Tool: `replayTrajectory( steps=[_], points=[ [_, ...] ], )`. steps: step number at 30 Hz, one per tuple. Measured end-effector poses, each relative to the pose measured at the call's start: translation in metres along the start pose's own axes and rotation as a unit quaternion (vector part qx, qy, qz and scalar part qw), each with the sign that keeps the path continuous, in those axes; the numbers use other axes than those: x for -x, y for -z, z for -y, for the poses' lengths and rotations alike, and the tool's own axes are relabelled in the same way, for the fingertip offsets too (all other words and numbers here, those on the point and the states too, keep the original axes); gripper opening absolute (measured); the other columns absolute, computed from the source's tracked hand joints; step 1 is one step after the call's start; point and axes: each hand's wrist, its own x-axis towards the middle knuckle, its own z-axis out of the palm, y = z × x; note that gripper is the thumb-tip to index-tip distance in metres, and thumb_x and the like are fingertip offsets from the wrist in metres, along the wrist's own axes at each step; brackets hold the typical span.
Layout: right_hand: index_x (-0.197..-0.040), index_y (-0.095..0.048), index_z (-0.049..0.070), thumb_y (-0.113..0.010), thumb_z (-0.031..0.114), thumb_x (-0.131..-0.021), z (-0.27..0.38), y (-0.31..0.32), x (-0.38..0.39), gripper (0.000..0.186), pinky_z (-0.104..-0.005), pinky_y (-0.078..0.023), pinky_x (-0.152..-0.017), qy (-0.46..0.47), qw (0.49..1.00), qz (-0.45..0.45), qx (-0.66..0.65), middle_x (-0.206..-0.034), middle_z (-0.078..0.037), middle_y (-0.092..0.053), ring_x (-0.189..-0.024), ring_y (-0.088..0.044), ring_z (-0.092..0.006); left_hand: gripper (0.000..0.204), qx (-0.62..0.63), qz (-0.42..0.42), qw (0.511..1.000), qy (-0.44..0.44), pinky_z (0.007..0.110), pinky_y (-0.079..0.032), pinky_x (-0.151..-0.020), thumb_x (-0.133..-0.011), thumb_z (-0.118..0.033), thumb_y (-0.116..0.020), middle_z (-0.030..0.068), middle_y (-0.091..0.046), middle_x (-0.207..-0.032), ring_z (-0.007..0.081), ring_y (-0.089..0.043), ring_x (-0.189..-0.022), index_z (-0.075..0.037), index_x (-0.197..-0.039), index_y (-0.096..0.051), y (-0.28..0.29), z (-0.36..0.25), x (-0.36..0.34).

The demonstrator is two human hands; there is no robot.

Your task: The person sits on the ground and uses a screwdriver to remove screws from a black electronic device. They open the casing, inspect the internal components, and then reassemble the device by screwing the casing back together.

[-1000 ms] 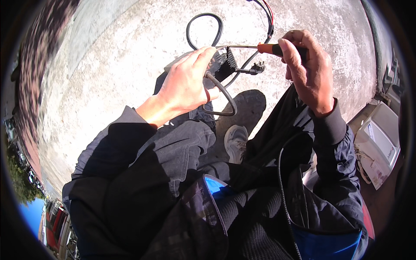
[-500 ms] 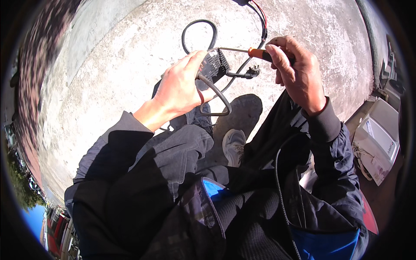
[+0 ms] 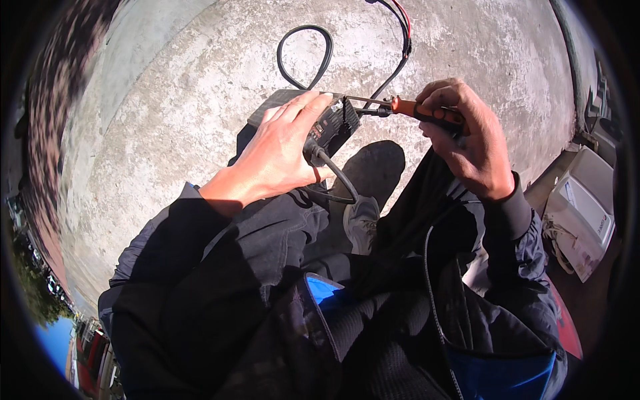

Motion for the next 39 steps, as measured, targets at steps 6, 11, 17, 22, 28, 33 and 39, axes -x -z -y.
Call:
replayTrajectory(
  steps=[6,11,17,22,28,33,39],
  points=[
    [-0.115,-0.064,-0.001,-0.071,-0.011,-0.093,-0.008,-0.015,0.023,0.026,-0.0347,-0.055,-0.099,0.014,0.999,-0.036,-0.038,-0.118,-0.015,-0.067,-0.111,-0.069,-0.0241,0.130,-0.018,0.118,0.993,-0.001,0.062,-0.028,-0.131,-0.070,-0.042,-0.097,0.0252,-0.031,-0.177,0.0455,-0.032,-0.163,-0.011,-0.175,-0.026,0.001,0.007,-0.005],
    [-0.116,-0.064,-0.001,-0.071,-0.011,-0.093,-0.013,-0.019,0.036,0.026,-0.0352,-0.055,-0.099,-0.011,0.997,-0.036,-0.072,-0.121,-0.015,-0.066,-0.113,-0.069,-0.0249,0.135,-0.006,0.162,0.983,-0.085,0.058,-0.027,-0.134,-0.064,-0.034,-0.100,0.0231,-0.033,-0.176,0.0452,-0.032,-0.162,-0.010,-0.174,-0.025,-0.004,0.026,-0.022],
    [-0.119,-0.063,-0.002,-0.071,-0.010,-0.096,-0.017,-0.019,0.051,0.026,-0.0348,-0.055,-0.103,-0.034,0.996,-0.036,-0.078,-0.122,-0.015,-0.066,-0.115,-0.069,-0.0239,0.128,0.031,0.176,0.973,-0.147,0.053,-0.038,-0.126,-0.055,-0.030,-0.106,0.0218,-0.050,-0.156,0.0435,-0.047,-0.148,-0.007,-0.162,-0.039,-0.016,0.036,-0.035],
    [-0.128,-0.061,-0.004,-0.069,-0.005,-0.105,-0.018,-0.032,0.065,0.024,-0.0328,-0.059,-0.101,-0.067,0.980,-0.074,-0.173,-0.131,-0.014,-0.062,-0.120,-0.068,-0.0199,0.126,0.023,0.179,0.971,-0.156,0.053,-0.040,-0.123,-0.056,-0.032,-0.105,0.0247,-0.052,-0.150,0.0444,-0.049,-0.145,-0.001,-0.159,-0.039,-0.027,0.032,-0.039],
    [-0.129,-0.062,-0.005,-0.071,0.000,-0.106,-0.021,-0.045,0.076,0.025,-0.0322,-0.058,-0.101,-0.133,0.975,-0.093,-0.154,-0.124,-0.013,-0.069,-0.112,-0.072,-0.0184,0.125,0.000,0.111,0.981,-0.162,0.056,-0.039,-0.122,-0.058,-0.031,-0.102,0.0288,-0.052,-0.147,0.0486,-0.049,-0.141,0.001,-0.160,-0.037,-0.038,0.028,-0.023],
    [-0.130,-0.062,-0.005,-0.072,0.010,-0.108,-0.029,-0.061,0.065,0.028,-0.0303,-0.061,-0.091,-0.170,0.944,-0.094,-0.265,-0.121,-0.013,-0.073,-0.102,-0.073,-0.0153,0.123,0.003,0.074,0.990,-0.122,0.058,-0.037,-0.123,-0.058,-0.030,-0.101,0.0313,-0.048,-0.150,0.0499,-0.046,-0.143,0.005,-0.158,-0.038,-0.046,0.035,0.001],
    [-0.127,-0.065,-0.005,-0.074,0.026,-0.110,-0.034,-0.049,0.044,0.036,-0.0260,-0.060,-0.068,-0.333,0.909,-0.074,-0.239,-0.100,-0.011,-0.076,-0.074,-0.073,-0.0125,0.130,0.044,0.050,0.994,-0.082,0.061,-0.032,-0.128,-0.059,-0.024,-0.097,0.0283,-0.041,-0.161,0.0520,-0.039,-0.152,-0.008,-0.169,-0.029,-0.069,0.043,0.010]
  ],
)
